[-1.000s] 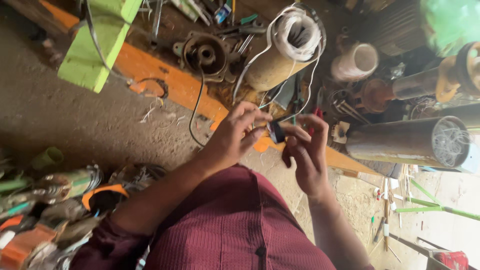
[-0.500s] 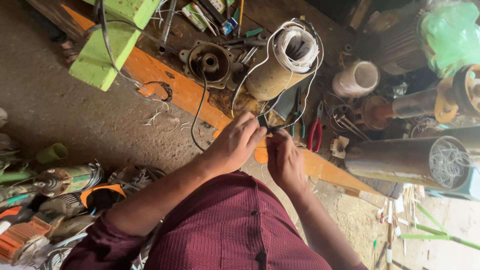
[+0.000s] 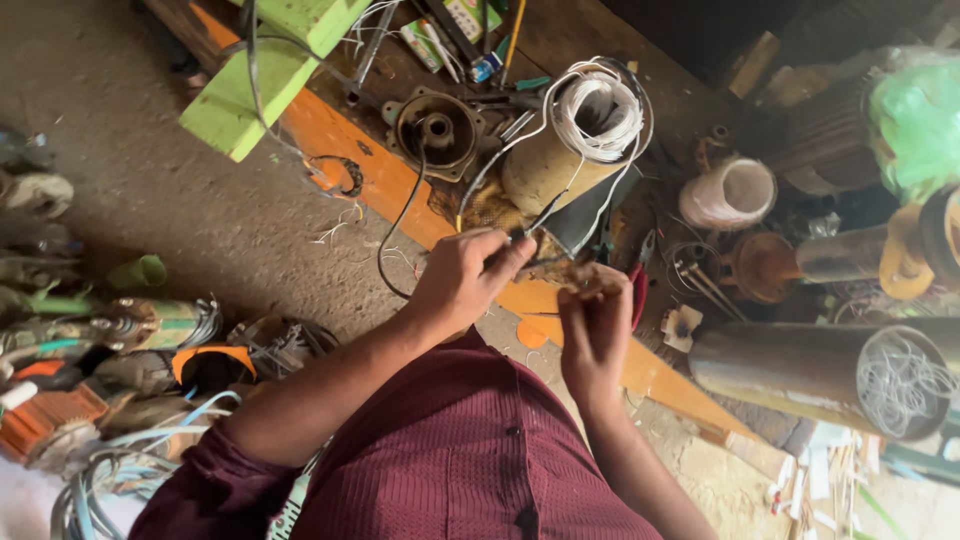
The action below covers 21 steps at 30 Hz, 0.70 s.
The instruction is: The person strips the insulation from several wires using pliers and then wraps the exposed ends with black electrical tape. The person handles the wires one at a time, twisting and taping them on a cluttered workbench.
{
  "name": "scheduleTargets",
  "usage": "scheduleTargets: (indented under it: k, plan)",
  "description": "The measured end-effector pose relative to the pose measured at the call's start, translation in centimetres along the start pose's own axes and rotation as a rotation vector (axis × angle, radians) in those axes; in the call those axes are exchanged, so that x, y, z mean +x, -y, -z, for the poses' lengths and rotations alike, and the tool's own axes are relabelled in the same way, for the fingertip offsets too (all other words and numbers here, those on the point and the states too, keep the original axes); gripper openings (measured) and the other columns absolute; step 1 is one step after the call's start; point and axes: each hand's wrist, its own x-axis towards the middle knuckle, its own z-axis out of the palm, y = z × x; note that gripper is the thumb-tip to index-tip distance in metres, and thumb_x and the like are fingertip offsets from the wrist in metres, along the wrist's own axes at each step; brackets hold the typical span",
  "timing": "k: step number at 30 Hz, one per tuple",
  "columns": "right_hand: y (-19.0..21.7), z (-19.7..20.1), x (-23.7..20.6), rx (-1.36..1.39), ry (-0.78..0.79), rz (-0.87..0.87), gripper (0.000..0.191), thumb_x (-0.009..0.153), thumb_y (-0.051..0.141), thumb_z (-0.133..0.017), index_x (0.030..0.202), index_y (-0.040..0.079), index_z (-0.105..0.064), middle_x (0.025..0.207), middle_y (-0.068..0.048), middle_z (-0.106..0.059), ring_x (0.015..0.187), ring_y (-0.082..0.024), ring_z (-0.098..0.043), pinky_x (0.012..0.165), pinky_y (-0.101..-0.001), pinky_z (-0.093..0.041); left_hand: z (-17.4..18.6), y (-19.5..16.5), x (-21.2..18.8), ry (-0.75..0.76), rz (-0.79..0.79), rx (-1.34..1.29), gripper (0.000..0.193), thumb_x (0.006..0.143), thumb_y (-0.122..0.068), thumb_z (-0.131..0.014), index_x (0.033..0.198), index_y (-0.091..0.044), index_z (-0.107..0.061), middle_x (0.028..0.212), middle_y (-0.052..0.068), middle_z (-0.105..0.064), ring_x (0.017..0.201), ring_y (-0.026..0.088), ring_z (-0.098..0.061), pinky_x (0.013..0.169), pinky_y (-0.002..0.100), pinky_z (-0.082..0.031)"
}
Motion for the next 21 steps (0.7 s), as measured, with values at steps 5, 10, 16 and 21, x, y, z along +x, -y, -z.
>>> scheduleTargets:
  k: [5,10,16,21]
  plan:
    - [-1.8,0.7,-0.3,-0.622,0.246,0.02,0.026,0.101,-0.002,-0.065,0.117,0.006,-0.045,0.097,-0.011,-0.061,0.072,-0.016,-0.059,0.063,-0.0331,-0.051,-1.3,-0.6,-1.0,-0.098,-0.212,0.011,0.026,0.105,-0.024,-0.062,0.097,0.0,-0.065,0.087,0.015,-0.066,0.08,0.027,-0.066,0.069,0.039,-0.053]
    - [3.4,2.6,0.8,0.072,0.23,-0.212,0.025,0.107,0.003,-0.056,0.122,0.01,-0.037,0.115,-0.014,-0.064,0.085,-0.018,-0.067,0.077,-0.0312,-0.058,0.4,-1.1,-2.1,-0.114,-0.445,-0.021,0.02,0.099,-0.016,-0.066,0.109,0.001,-0.068,0.093,0.016,-0.07,0.083,0.024,-0.068,0.072,0.037,-0.056]
    - [2.2,2.6,2.6,0.323,0.119,-0.274,0.019,0.106,0.001,-0.053,0.118,0.009,-0.04,0.128,-0.016,-0.059,0.087,-0.018,-0.062,0.074,-0.0304,-0.053,-0.5,-1.7,-0.9,-0.038,0.007,0.051,0.033,0.092,-0.038,-0.071,0.084,-0.006,-0.075,0.069,0.009,-0.068,0.059,0.025,-0.066,0.058,0.04,-0.051]
    - [-2.4,1.7,0.7,0.093,0.212,-0.242,0.02,0.105,-0.002,-0.055,0.117,0.008,-0.042,0.11,-0.013,-0.056,0.08,-0.015,-0.059,0.068,-0.0301,-0.054,-2.1,-0.2,-0.6,-0.113,-0.068,0.137,0.038,0.104,-0.037,-0.061,0.091,-0.003,-0.069,0.081,0.013,-0.067,0.073,0.029,-0.067,0.065,0.041,-0.053]
